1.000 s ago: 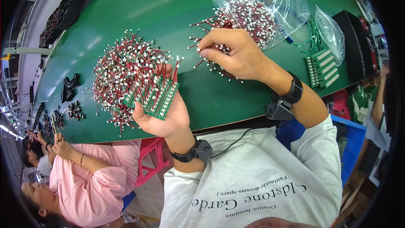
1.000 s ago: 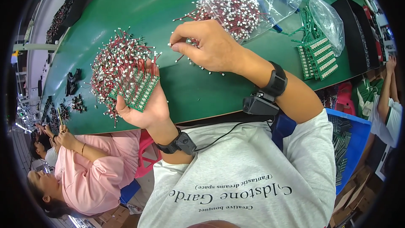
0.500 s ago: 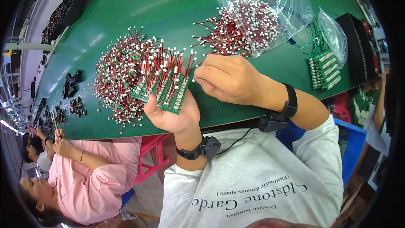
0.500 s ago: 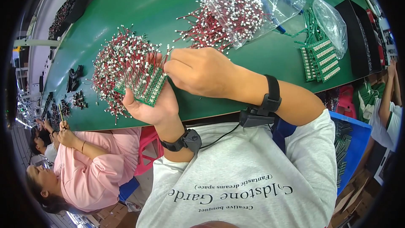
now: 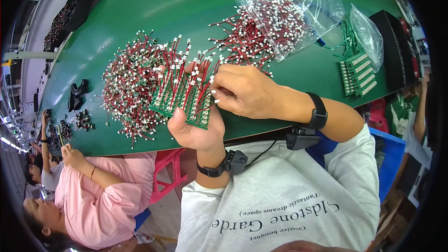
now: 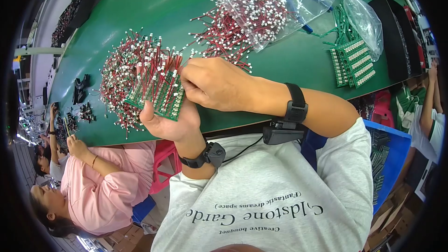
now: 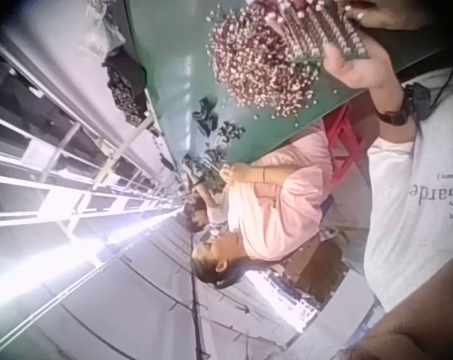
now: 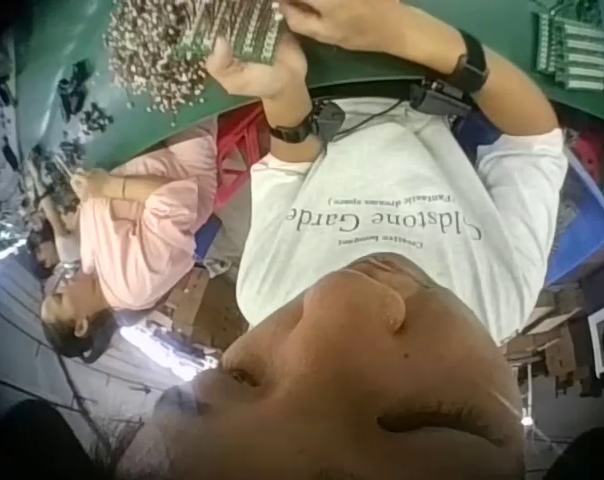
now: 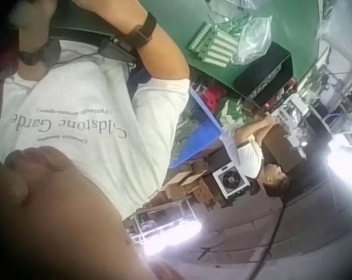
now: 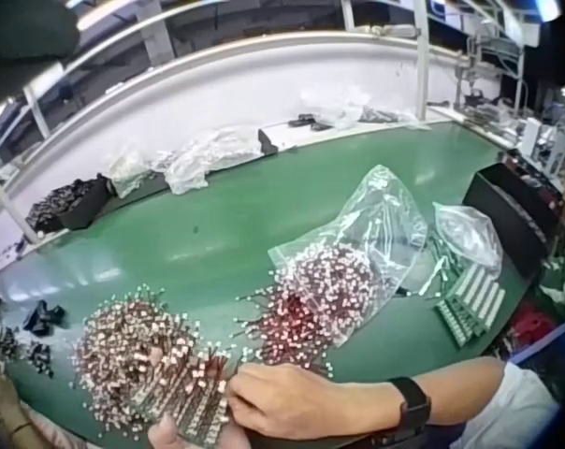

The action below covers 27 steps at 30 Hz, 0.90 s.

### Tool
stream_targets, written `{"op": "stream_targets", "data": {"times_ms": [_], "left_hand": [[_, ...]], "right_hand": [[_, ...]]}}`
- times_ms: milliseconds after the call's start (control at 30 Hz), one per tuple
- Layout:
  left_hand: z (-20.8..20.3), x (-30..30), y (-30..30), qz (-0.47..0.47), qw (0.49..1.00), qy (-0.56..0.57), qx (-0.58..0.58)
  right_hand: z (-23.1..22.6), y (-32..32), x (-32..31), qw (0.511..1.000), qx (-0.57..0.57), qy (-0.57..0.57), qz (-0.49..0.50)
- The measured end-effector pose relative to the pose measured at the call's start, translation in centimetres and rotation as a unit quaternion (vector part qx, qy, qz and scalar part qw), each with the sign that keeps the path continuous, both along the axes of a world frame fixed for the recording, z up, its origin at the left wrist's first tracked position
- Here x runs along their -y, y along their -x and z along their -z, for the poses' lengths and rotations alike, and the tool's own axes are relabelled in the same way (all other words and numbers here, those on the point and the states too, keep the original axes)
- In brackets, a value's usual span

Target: The person picks up a circuit board and inserts red and white wires into its ports by hand. After filling the board, the person sets it aside and picks up a new circuit board to repeat the process.

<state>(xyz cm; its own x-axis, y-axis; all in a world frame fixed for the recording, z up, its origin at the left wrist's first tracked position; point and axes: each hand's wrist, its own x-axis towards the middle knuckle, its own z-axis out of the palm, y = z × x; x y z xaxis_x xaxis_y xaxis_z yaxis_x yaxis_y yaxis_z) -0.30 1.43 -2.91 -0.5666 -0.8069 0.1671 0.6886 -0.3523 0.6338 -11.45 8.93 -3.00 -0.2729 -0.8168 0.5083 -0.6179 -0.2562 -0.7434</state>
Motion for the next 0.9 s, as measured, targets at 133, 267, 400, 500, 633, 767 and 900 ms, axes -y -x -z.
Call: {"op": "stream_targets", "data": {"times_ms": [133, 267, 400, 500, 633, 767, 900], "left_hand": [[0.0, -0.1, 0.1, 0.01, 1.0, -0.021, -0.003], [0.5, -0.2, -0.2, 0.042, 0.999, 0.018, 0.024], [0.0, -0.3, 0.0, 0.05, 0.998, -0.012, 0.034], [-0.2, -0.3, 0.1, 0.045, 0.997, -0.043, 0.038], [-0.3, -0.4, 0.2, 0.039, 0.998, -0.041, 0.042], [-0.1, -0.3, 0.2, 0.044, 0.997, -0.063, 0.018], [0.0, -0.3, -0.1, 0.049, 0.997, -0.061, 0.021]], "right_hand": [[-0.2, 0.0, -0.2, 1.0, -0.016, -0.009, -0.008], [-0.8, 0.0, -0.8, 0.992, -0.112, -0.054, -0.004], [-1.3, 0.1, -1.0, 0.977, -0.202, -0.075, 0.003], [-1.1, 0.0, -1.1, 0.972, -0.219, -0.082, 0.006], [-1.2, 0.1, -1.2, 0.973, -0.216, -0.08, 0.01], [-1.1, 0.3, -1.0, 0.987, -0.13, -0.095, 0.008], [-0.9, 0.5, -0.6, 0.997, -0.063, -0.043, -0.003]]}}
